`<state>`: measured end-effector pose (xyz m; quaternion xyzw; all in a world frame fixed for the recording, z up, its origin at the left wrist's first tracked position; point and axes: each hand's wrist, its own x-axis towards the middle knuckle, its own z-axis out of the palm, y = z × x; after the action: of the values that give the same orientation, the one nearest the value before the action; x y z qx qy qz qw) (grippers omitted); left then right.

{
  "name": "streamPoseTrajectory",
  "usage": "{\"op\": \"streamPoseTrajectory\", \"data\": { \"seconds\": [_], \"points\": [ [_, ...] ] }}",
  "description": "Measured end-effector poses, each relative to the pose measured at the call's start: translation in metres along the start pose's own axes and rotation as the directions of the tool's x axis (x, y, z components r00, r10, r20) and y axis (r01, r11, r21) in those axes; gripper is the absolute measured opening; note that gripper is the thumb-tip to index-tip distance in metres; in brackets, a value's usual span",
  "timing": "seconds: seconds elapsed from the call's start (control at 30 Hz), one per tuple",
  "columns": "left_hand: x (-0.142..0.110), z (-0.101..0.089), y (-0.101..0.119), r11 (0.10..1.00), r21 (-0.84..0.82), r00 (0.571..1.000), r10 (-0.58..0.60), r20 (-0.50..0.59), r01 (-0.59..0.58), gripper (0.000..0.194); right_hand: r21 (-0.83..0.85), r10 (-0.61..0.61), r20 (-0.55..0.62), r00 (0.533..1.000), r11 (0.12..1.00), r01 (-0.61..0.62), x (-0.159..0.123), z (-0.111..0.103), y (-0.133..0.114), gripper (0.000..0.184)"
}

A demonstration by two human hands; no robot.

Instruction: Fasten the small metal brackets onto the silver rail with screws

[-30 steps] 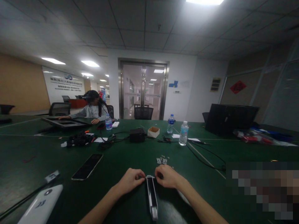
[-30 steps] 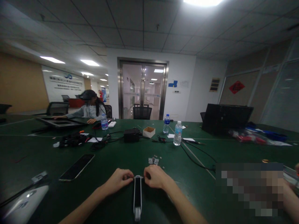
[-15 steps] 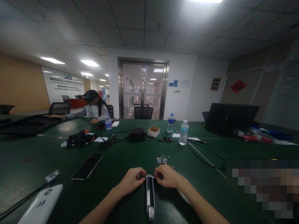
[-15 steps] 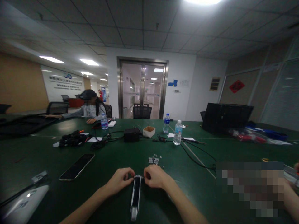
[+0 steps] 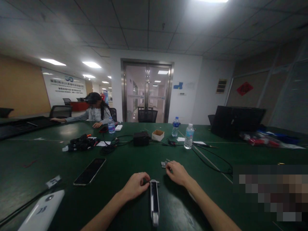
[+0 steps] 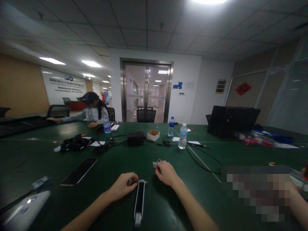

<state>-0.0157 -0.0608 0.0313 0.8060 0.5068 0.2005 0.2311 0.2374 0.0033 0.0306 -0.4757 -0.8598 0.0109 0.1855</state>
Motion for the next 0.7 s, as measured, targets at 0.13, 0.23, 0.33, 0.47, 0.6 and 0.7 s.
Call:
{"op": "streamPoseTrajectory", "data": {
  "seconds": [0.13,0.23,0.33,0.47,0.6,0.7],
  "points": [
    [0.0,0.001,-0.002,1.0,0.009,1.0,0.012,-0.001,-0.012,0.024,-0.045,0.087,-0.101,0.991,0.995,-0.092,0.004,0.008,0.023,0.018],
    [-0.001,0.001,-0.002,1.0,0.022,1.0,0.005,-0.004,-0.005,0.023,-0.062,0.143,-0.123,0.982,0.987,-0.151,0.004,0.016,0.037,0.025],
    [-0.001,0.0,-0.002,0.999,0.033,1.0,0.008,-0.005,-0.008,0.023,-0.075,0.19,-0.104,0.976,0.977,-0.198,0.005,0.024,0.045,0.035],
    [-0.001,-0.001,-0.001,1.0,0.024,1.0,0.005,0.006,-0.005,0.024,-0.077,0.216,-0.048,0.975,0.973,-0.219,0.007,0.03,0.049,0.04],
    [-0.001,-0.001,0.0,1.0,0.029,1.0,-0.01,0.005,0.01,0.025,-0.084,0.225,-0.019,0.974,0.971,-0.225,0.008,0.028,0.048,0.04],
    [-0.001,-0.001,-0.001,1.0,0.026,1.0,-0.006,0.001,0.006,0.025,-0.098,0.226,-0.048,0.973,0.968,-0.23,0.009,0.026,0.048,0.035]
  ]
}}
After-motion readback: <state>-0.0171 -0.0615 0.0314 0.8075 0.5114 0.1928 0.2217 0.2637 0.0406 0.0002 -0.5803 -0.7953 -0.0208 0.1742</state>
